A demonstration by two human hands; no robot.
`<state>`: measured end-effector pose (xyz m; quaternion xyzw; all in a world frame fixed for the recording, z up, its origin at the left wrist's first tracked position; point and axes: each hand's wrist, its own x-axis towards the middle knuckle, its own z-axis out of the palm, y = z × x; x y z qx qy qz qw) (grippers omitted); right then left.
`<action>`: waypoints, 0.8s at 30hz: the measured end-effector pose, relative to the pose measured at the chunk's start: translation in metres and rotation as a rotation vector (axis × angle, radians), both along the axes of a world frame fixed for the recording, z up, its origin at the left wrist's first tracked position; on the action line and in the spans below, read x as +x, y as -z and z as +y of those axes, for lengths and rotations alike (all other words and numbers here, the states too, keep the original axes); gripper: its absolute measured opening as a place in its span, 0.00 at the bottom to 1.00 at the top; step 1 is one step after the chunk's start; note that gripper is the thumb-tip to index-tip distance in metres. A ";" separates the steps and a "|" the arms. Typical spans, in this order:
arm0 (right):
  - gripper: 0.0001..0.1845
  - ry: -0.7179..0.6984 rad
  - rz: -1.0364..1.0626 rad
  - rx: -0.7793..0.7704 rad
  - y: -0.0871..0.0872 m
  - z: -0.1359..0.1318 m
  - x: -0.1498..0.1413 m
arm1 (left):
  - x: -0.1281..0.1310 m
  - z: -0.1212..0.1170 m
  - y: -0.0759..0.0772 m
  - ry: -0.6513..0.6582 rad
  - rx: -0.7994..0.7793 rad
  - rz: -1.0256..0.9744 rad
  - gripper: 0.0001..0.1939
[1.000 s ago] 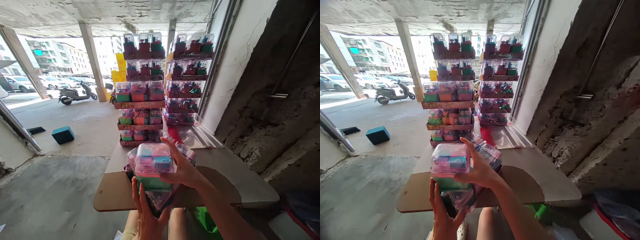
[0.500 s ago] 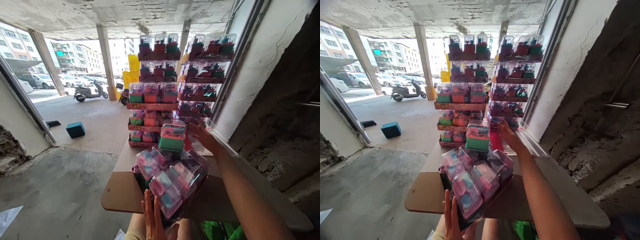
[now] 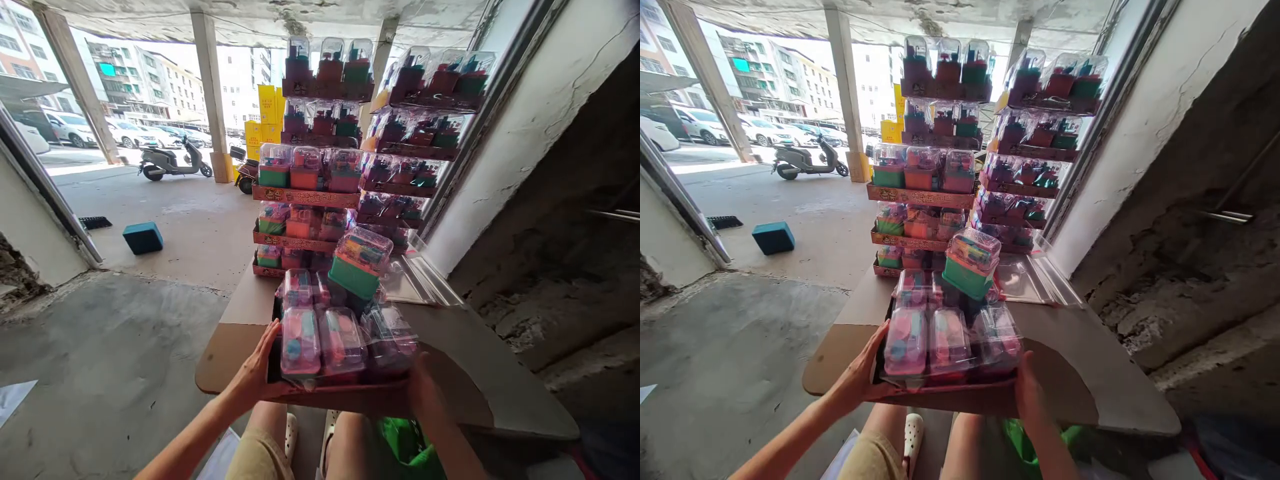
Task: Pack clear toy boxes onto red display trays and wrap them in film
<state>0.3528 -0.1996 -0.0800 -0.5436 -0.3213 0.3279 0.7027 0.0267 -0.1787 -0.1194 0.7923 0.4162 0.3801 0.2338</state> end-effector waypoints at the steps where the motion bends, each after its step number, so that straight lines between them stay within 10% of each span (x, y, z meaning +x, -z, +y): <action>1: 0.22 -0.041 0.033 -0.012 0.006 -0.007 -0.007 | -0.009 0.011 -0.006 0.010 -0.037 0.035 0.54; 9: 0.34 0.047 -0.080 -0.087 -0.002 -0.048 -0.045 | -0.019 0.025 -0.055 -0.068 -0.223 0.144 0.42; 17: 0.30 0.106 -0.200 -0.174 -0.021 -0.049 -0.048 | 0.006 -0.027 -0.061 -0.138 -0.514 -0.580 0.26; 24: 0.26 0.023 -0.160 -0.164 -0.023 -0.060 -0.048 | 0.019 -0.027 -0.069 -0.078 -0.667 -0.745 0.21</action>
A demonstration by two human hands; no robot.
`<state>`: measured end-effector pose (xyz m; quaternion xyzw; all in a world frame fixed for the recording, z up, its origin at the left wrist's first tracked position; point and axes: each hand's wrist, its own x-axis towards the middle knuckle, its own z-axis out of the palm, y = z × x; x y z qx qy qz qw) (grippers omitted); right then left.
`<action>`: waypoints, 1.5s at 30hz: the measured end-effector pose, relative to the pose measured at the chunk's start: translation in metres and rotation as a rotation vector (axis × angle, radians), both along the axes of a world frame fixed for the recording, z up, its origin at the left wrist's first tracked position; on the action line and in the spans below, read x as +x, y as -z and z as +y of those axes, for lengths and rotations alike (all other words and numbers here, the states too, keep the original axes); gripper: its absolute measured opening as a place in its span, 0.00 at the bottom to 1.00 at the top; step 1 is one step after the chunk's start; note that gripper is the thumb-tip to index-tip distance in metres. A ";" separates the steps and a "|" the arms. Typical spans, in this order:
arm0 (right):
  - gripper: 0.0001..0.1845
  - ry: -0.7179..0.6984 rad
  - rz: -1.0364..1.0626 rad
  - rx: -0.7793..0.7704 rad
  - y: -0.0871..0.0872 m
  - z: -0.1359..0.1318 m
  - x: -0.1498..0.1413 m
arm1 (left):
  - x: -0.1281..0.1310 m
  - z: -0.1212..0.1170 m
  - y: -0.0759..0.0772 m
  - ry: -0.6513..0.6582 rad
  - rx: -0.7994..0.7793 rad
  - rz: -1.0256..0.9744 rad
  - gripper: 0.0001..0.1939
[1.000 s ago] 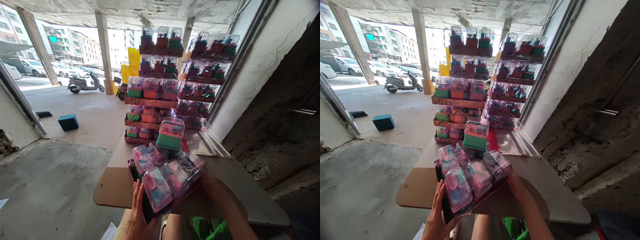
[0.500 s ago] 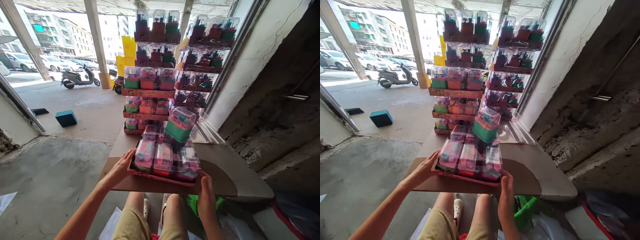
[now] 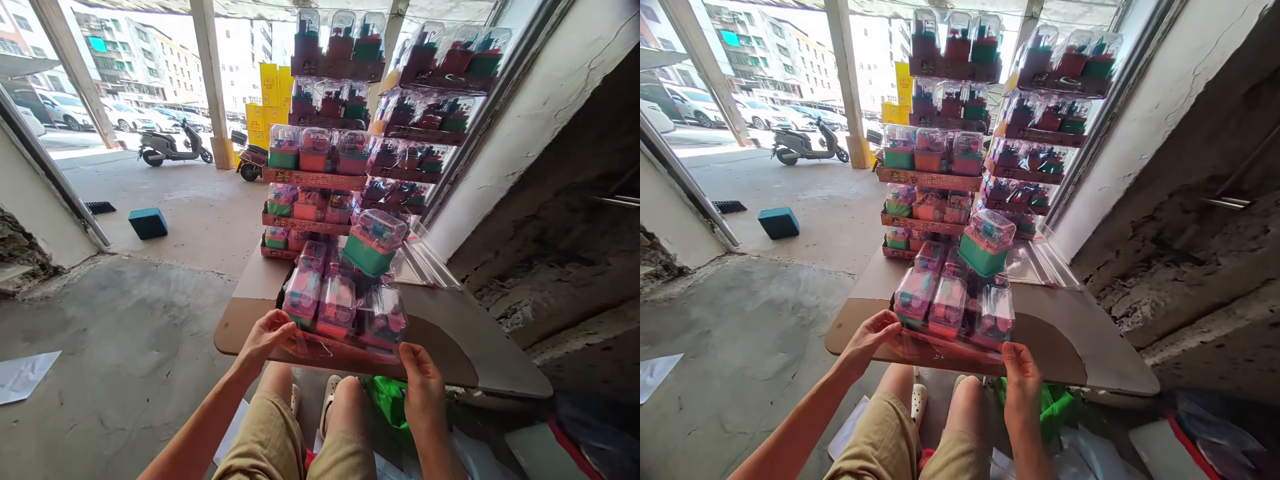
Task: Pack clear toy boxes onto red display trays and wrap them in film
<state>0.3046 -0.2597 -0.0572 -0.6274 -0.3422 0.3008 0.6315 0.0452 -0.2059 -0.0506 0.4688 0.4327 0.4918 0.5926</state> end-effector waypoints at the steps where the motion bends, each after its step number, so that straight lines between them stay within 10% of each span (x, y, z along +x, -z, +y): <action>1: 0.26 -0.006 0.012 0.005 0.001 -0.002 0.000 | -0.001 0.001 -0.001 -0.007 0.017 -0.013 0.21; 11: 0.27 -0.002 0.098 0.000 0.013 -0.004 -0.001 | -0.008 0.012 0.031 0.017 0.010 -0.040 0.23; 20: 0.21 -0.068 0.303 0.116 0.041 0.001 0.004 | -0.010 0.010 0.024 0.037 -0.008 0.038 0.25; 26: 0.23 -0.366 0.767 -0.022 0.068 -0.016 -0.066 | -0.022 -0.011 0.006 0.235 -0.176 -0.053 0.23; 32: 0.21 -0.589 0.802 0.100 0.047 0.003 -0.154 | -0.022 -0.018 -0.007 0.235 -0.187 -0.013 0.24; 45: 0.16 -0.750 0.735 0.185 0.036 0.006 -0.176 | -0.017 -0.022 0.001 0.170 -0.116 0.064 0.25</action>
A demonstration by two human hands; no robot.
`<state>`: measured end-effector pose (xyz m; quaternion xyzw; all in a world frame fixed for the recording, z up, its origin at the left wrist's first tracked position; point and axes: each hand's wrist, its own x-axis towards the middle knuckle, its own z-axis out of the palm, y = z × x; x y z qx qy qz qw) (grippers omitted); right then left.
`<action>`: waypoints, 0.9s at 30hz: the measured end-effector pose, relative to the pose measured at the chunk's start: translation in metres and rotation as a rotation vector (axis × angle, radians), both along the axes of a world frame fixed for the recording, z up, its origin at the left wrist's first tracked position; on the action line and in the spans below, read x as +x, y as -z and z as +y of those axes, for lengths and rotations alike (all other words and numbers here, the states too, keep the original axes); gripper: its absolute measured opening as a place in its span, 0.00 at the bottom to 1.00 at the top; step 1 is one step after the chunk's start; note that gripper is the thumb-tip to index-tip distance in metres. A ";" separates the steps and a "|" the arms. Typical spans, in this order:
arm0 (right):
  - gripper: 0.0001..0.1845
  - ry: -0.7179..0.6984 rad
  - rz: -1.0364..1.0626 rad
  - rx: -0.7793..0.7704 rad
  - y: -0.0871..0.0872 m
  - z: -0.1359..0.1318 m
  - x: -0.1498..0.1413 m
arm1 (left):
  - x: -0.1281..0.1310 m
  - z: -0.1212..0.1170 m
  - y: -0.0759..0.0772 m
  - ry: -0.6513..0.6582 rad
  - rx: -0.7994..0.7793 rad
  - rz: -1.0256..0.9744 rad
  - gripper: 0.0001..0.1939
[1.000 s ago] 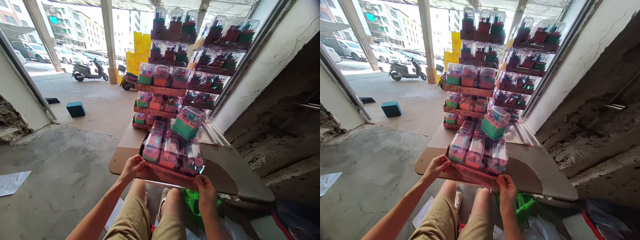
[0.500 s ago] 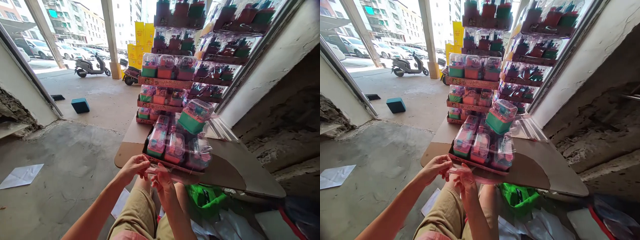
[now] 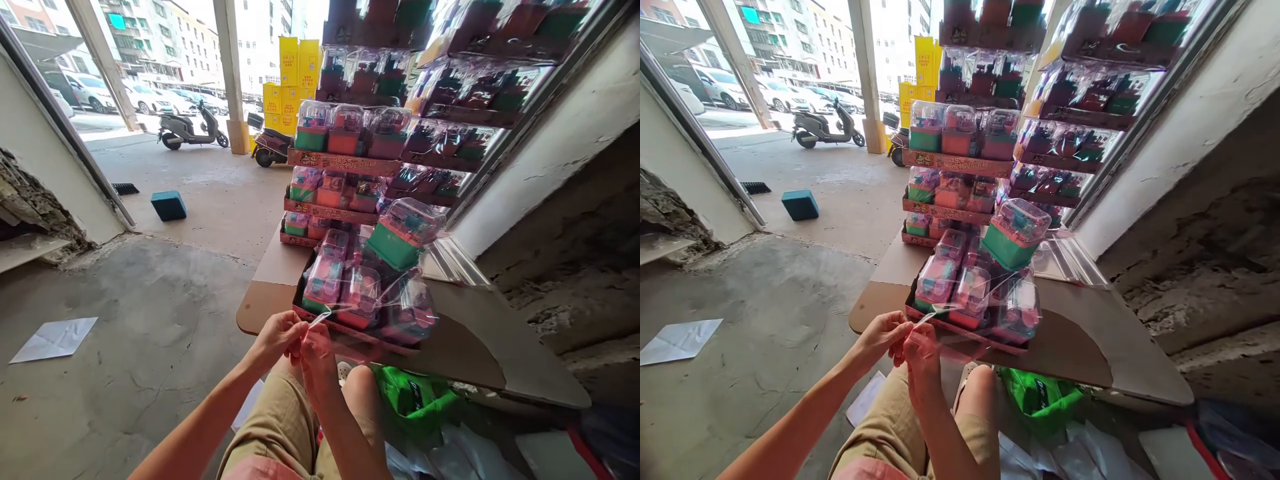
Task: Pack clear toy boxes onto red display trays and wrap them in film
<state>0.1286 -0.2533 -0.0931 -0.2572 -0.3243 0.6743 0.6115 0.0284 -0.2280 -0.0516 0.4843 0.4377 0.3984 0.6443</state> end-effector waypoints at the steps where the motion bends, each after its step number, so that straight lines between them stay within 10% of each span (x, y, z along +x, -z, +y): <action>1: 0.16 0.011 0.002 -0.003 0.000 0.001 -0.001 | 0.001 -0.001 0.002 -0.006 0.000 0.003 0.25; 19: 0.17 0.022 -0.048 -0.078 -0.011 -0.015 0.010 | 0.008 -0.005 0.004 -0.156 0.123 0.026 0.23; 24: 0.22 -0.034 -0.143 -0.094 0.015 -0.061 0.082 | -0.006 0.004 0.007 -0.181 0.121 0.047 0.22; 27: 0.22 0.168 -0.571 -0.205 0.049 -0.103 0.149 | -0.010 0.009 0.008 -0.112 0.085 -0.006 0.22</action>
